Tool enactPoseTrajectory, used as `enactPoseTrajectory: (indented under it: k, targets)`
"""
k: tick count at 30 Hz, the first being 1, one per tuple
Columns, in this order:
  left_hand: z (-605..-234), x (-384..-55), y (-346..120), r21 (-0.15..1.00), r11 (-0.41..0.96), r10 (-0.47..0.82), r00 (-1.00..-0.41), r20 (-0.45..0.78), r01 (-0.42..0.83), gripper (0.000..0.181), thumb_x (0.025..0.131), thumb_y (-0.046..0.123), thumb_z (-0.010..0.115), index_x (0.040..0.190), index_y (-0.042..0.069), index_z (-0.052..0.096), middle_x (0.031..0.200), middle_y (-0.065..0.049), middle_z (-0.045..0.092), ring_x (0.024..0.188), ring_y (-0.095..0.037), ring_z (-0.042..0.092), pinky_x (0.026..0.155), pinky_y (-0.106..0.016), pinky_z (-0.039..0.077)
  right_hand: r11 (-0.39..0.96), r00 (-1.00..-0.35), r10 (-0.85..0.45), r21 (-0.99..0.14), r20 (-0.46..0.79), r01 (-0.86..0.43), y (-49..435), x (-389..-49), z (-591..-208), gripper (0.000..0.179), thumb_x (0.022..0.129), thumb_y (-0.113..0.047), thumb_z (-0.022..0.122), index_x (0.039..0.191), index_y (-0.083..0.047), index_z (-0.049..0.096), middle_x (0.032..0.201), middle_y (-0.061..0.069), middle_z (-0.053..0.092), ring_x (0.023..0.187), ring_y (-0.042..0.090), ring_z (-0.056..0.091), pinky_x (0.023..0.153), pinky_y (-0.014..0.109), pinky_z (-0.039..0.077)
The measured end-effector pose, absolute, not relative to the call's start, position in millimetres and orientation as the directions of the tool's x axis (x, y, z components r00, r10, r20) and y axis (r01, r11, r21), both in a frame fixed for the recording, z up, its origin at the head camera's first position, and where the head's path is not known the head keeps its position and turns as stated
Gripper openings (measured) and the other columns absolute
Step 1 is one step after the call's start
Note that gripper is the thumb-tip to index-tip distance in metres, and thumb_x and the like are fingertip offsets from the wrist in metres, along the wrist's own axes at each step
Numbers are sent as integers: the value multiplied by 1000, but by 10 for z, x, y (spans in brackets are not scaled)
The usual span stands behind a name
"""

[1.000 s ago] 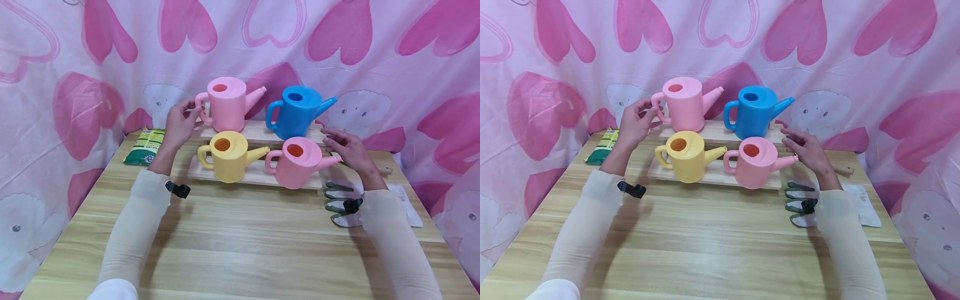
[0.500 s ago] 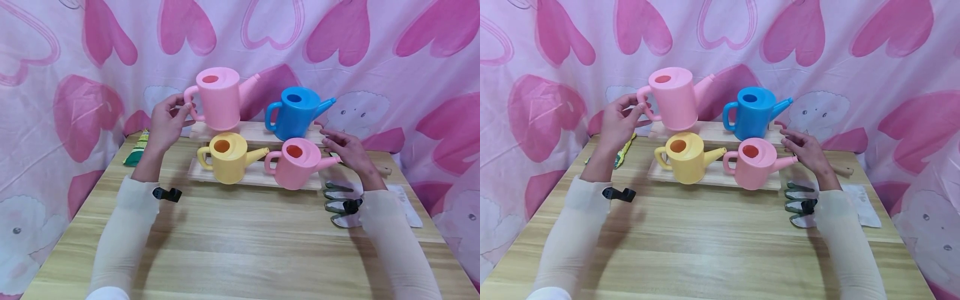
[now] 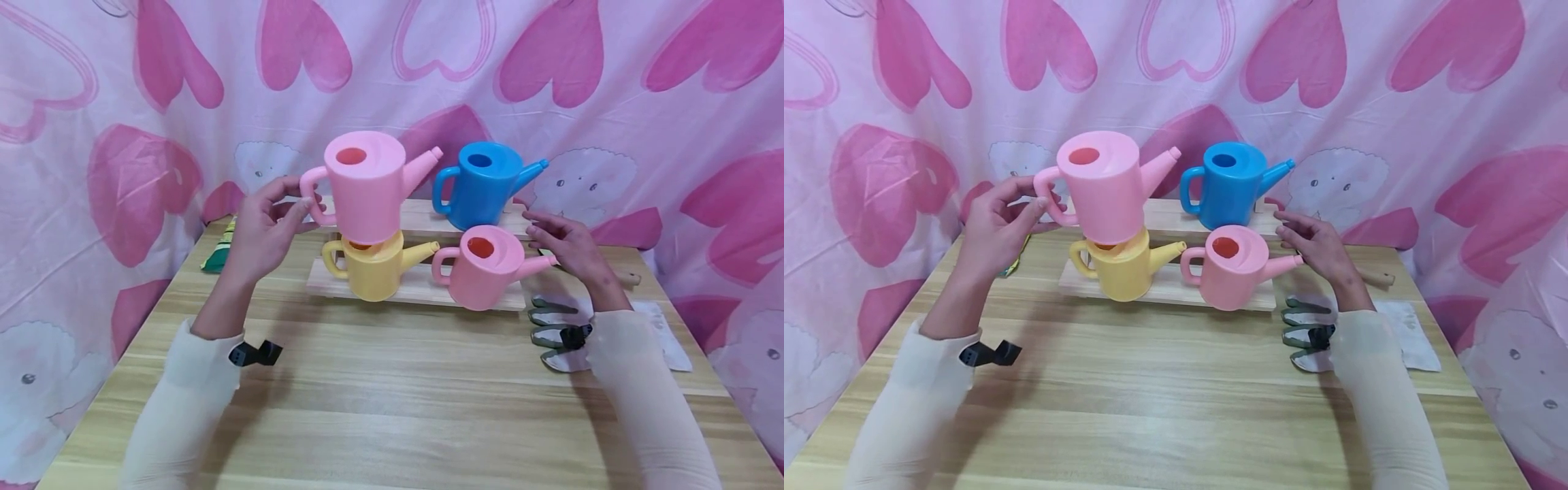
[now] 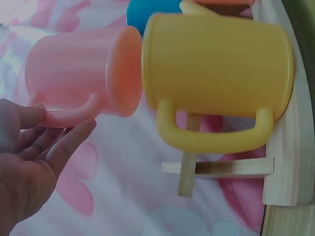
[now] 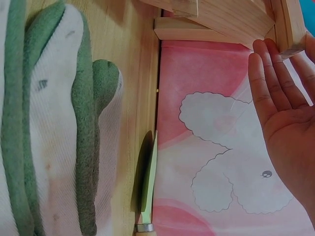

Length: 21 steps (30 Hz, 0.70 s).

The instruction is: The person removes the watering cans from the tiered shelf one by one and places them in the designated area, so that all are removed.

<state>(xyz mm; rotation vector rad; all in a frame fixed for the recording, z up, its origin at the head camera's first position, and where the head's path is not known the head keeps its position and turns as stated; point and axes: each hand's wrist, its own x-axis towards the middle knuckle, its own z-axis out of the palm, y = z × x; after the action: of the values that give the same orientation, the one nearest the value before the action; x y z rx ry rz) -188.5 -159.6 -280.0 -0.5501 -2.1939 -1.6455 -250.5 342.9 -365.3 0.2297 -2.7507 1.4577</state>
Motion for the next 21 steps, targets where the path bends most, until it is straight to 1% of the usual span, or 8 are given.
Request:
enactPoseTrajectory:
  k: [2, 6, 11, 16, 21]
  targets:
    - [-2787, -1803, -1590, 828, 233, 127, -860, 495, 511, 31, 101, 8, 66, 131, -2, 65, 111, -14, 67, 91, -24, 70, 78, -29, 60, 550, -988, -124, -823, 89, -143, 3425, -2504, -3657, 55, 104, -43, 60, 154, -22, 50, 134, 17, 60, 107, 33, 67, 77, 21, 58]
    - [-2794, -1646, -1558, 846, 179, 184, -862, 473, 503, 31, 101, 3, 65, 131, -2, 64, 111, -15, 68, 91, -24, 72, 78, -32, 61, 551, -990, -116, -824, 79, -131, 3406, -2513, -3664, 57, 103, -47, 60, 154, -23, 51, 134, 16, 60, 108, 36, 66, 77, 21, 58]
    - [-2878, -1467, -1449, 870, 123, 298, -854, 426, 477, 32, 101, 0, 64, 132, -1, 63, 114, -15, 68, 97, -26, 73, 79, -38, 61, 558, -991, -116, -821, 69, -122, 3411, -2538, -3660, 61, 101, -50, 61, 155, -24, 50, 137, 17, 58, 107, 31, 68, 77, 21, 58]
    - [-3036, -1351, -1222, 909, 64, 429, -833, 348, 413, 30, 101, 1, 65, 130, 0, 63, 113, -13, 68, 99, -27, 72, 80, -42, 62, 553, -991, -108, -825, 73, -121, 3466, -2526, -3663, 59, 102, -48, 60, 154, -23, 50, 137, 18, 57, 103, 27, 69, 76, 21, 58]
    - [-3286, -1273, -985, 935, 63, 505, -819, 272, 349, 28, 101, 7, 67, 128, 5, 66, 115, -8, 70, 100, -24, 72, 84, -39, 61, 539, -993, -92, -835, 71, -109, 3454, -2521, -3678, 59, 101, -51, 61, 154, -25, 52, 140, 16, 57, 106, 32, 67, 76, 21, 59]
